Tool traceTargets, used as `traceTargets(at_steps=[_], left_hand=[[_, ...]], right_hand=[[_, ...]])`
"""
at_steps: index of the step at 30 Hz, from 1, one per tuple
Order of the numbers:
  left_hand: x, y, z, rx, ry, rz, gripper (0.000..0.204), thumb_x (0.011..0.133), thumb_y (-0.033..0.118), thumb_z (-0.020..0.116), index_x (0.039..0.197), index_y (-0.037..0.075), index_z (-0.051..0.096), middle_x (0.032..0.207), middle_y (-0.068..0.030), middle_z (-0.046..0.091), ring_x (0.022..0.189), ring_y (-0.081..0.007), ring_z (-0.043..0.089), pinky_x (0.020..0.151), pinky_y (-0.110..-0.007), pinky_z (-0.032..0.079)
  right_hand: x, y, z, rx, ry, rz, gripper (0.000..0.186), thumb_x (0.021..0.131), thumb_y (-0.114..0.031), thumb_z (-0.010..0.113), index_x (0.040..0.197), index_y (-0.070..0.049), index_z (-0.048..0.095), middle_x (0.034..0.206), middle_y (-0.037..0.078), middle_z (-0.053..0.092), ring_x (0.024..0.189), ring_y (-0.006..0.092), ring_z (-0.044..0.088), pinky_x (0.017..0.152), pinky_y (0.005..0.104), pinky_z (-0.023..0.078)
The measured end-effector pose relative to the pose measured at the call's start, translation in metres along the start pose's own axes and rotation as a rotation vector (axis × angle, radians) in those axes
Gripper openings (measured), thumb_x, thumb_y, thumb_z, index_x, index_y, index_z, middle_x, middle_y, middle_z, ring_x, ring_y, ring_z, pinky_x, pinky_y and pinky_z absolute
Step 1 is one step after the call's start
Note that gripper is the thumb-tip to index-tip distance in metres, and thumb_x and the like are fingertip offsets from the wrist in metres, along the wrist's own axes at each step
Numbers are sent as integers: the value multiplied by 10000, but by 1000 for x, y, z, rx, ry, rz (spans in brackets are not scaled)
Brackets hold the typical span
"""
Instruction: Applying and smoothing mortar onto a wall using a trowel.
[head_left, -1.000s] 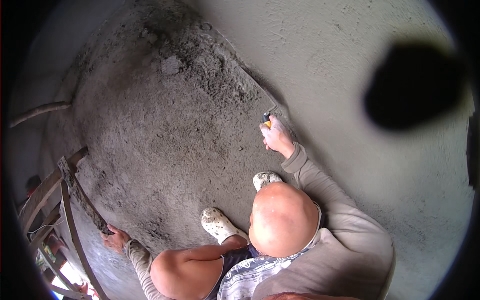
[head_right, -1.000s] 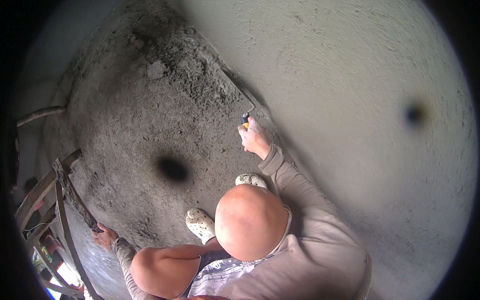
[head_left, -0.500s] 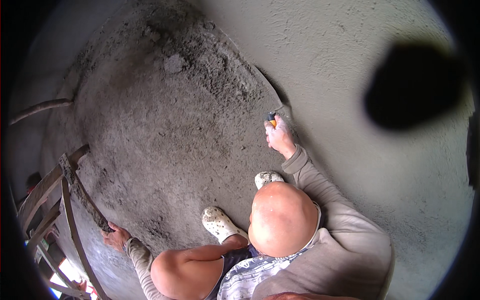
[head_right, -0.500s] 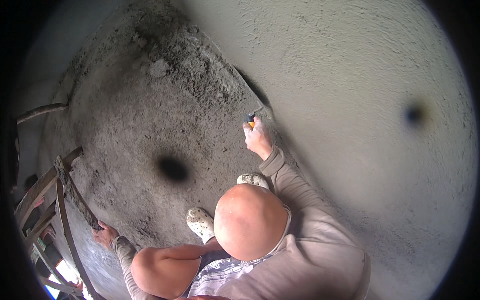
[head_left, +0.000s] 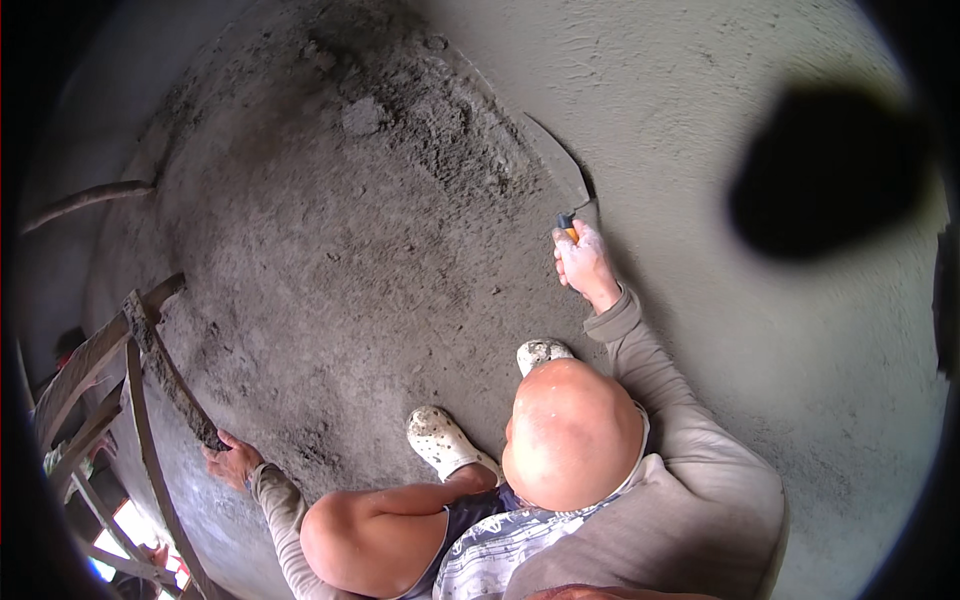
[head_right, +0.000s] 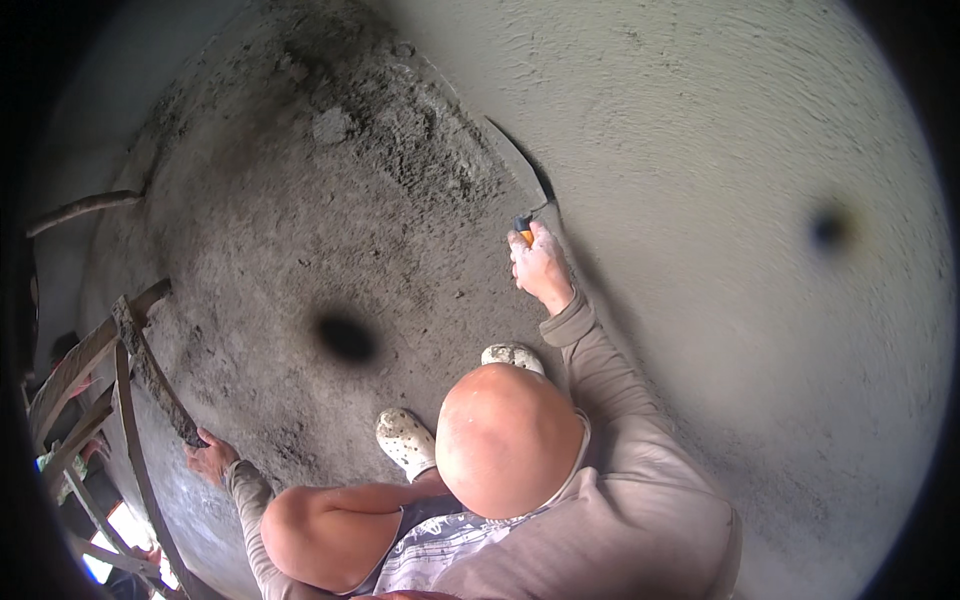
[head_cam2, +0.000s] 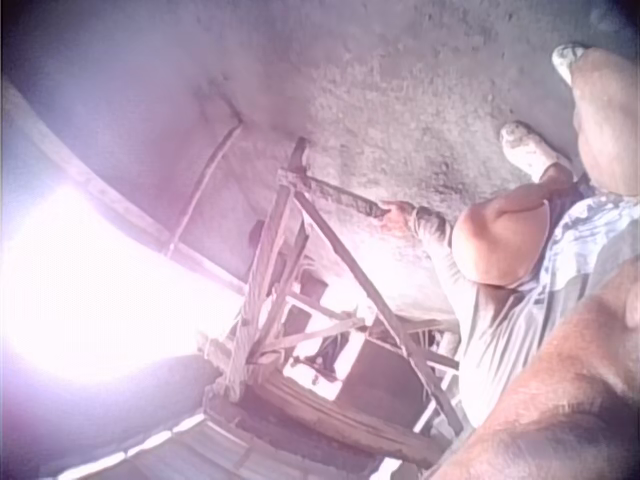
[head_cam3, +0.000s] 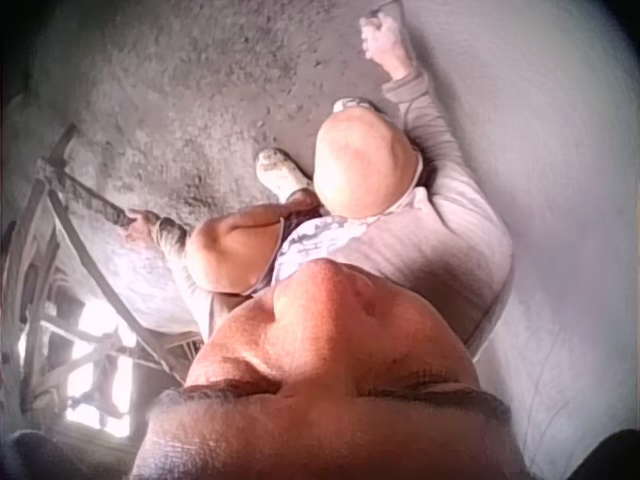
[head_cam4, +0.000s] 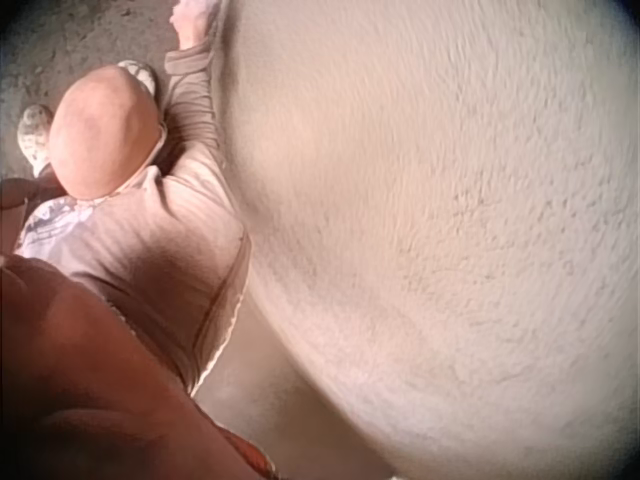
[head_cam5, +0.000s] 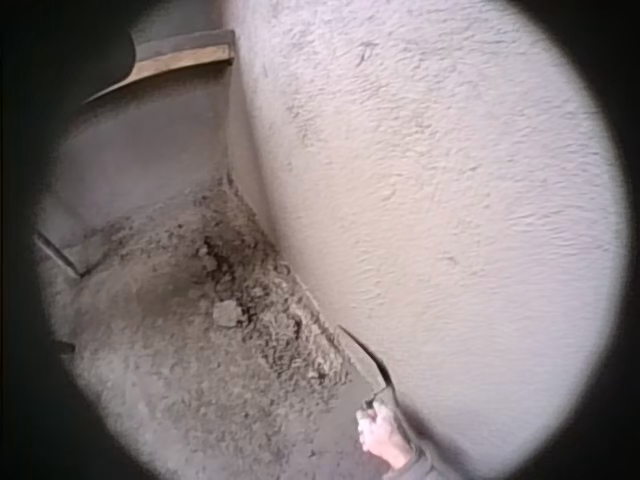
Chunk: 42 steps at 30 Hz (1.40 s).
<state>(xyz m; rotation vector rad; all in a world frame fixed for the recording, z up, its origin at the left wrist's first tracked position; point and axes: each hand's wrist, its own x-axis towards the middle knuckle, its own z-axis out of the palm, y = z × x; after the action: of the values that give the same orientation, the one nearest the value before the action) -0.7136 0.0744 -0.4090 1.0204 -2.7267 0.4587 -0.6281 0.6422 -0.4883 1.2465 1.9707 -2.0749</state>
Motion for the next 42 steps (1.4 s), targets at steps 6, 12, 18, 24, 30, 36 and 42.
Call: traceTargets(at_steps=[6, 12, 18, 24, 30, 36, 42], left_hand=[[-2, 3, 0, -5, -16, -14, 624, 831, 536, 335, 1271, 95, 320, 1227, -179, 367, 1106, -338, 404, 880, -434, 373], [4, -5, 11, -5, 26, 16, 628, 829, 534, 346, 1263, 82, 327, 1206, -184, 386, 1103, -337, 402, 881, -427, 371], [7, -11, 19, -22, 77, 37, 641, 828, 535, 348, 1251, 54, 332, 1189, -191, 396, 1110, -329, 382, 863, -432, 380], [7, -11, 20, 4, 75, 65, 640, 822, 536, 362, 1246, 56, 344, 1180, -195, 400, 1081, -337, 402, 852, -441, 380], [3, -2, 4, -24, 28, 36, 651, 821, 534, 366, 1261, 57, 320, 1184, -196, 392, 1056, -350, 431, 844, -452, 385], [1, 1, 0, 17, 8, 14, 677, 819, 551, 348, 1271, 49, 301, 1215, -206, 363, 1107, -350, 390, 873, -446, 371], [-10, 6, 4, -55, 22, 117, 671, 824, 547, 345, 1237, 18, 357, 1188, -224, 401, 1107, -347, 382, 882, -434, 365]], right_hand=[[-5, -17, -4, 49, 8, 4, 142, 856, -174, 485, 811, -67, 403, 569, -13, 425, 393, 56, 411, 303, 218, 341], [-41, -40, -17, 49, -72, -85, 115, 870, -158, 458, 925, -63, 424, 589, -15, 421, 413, 47, 397, 328, 195, 333], [-29, -5, -21, -60, -113, 32, 113, 880, -183, 438, 860, -73, 415, 591, -11, 417, 409, 51, 383, 328, 201, 328], [-2, 9, -21, -126, -64, 53, 193, 879, -249, 440, 796, -84, 386, 575, -12, 419, 402, 60, 404, 323, 219, 348], [13, 3, -9, -239, -69, 81, 213, 884, -274, 420, 799, -81, 390, 571, -12, 412, 400, 70, 407, 322, 229, 353], [3, 17, 28, 96, -538, 476, 266, 847, -326, 476, 832, -60, 466, 553, 28, 466, 408, 111, 445, 324, 291, 372], [-54, 30, 49, -371, -578, -216, 293, 847, -318, 479, 837, -25, 480, 495, 33, 452, 368, 121, 435, 320, 300, 340]])
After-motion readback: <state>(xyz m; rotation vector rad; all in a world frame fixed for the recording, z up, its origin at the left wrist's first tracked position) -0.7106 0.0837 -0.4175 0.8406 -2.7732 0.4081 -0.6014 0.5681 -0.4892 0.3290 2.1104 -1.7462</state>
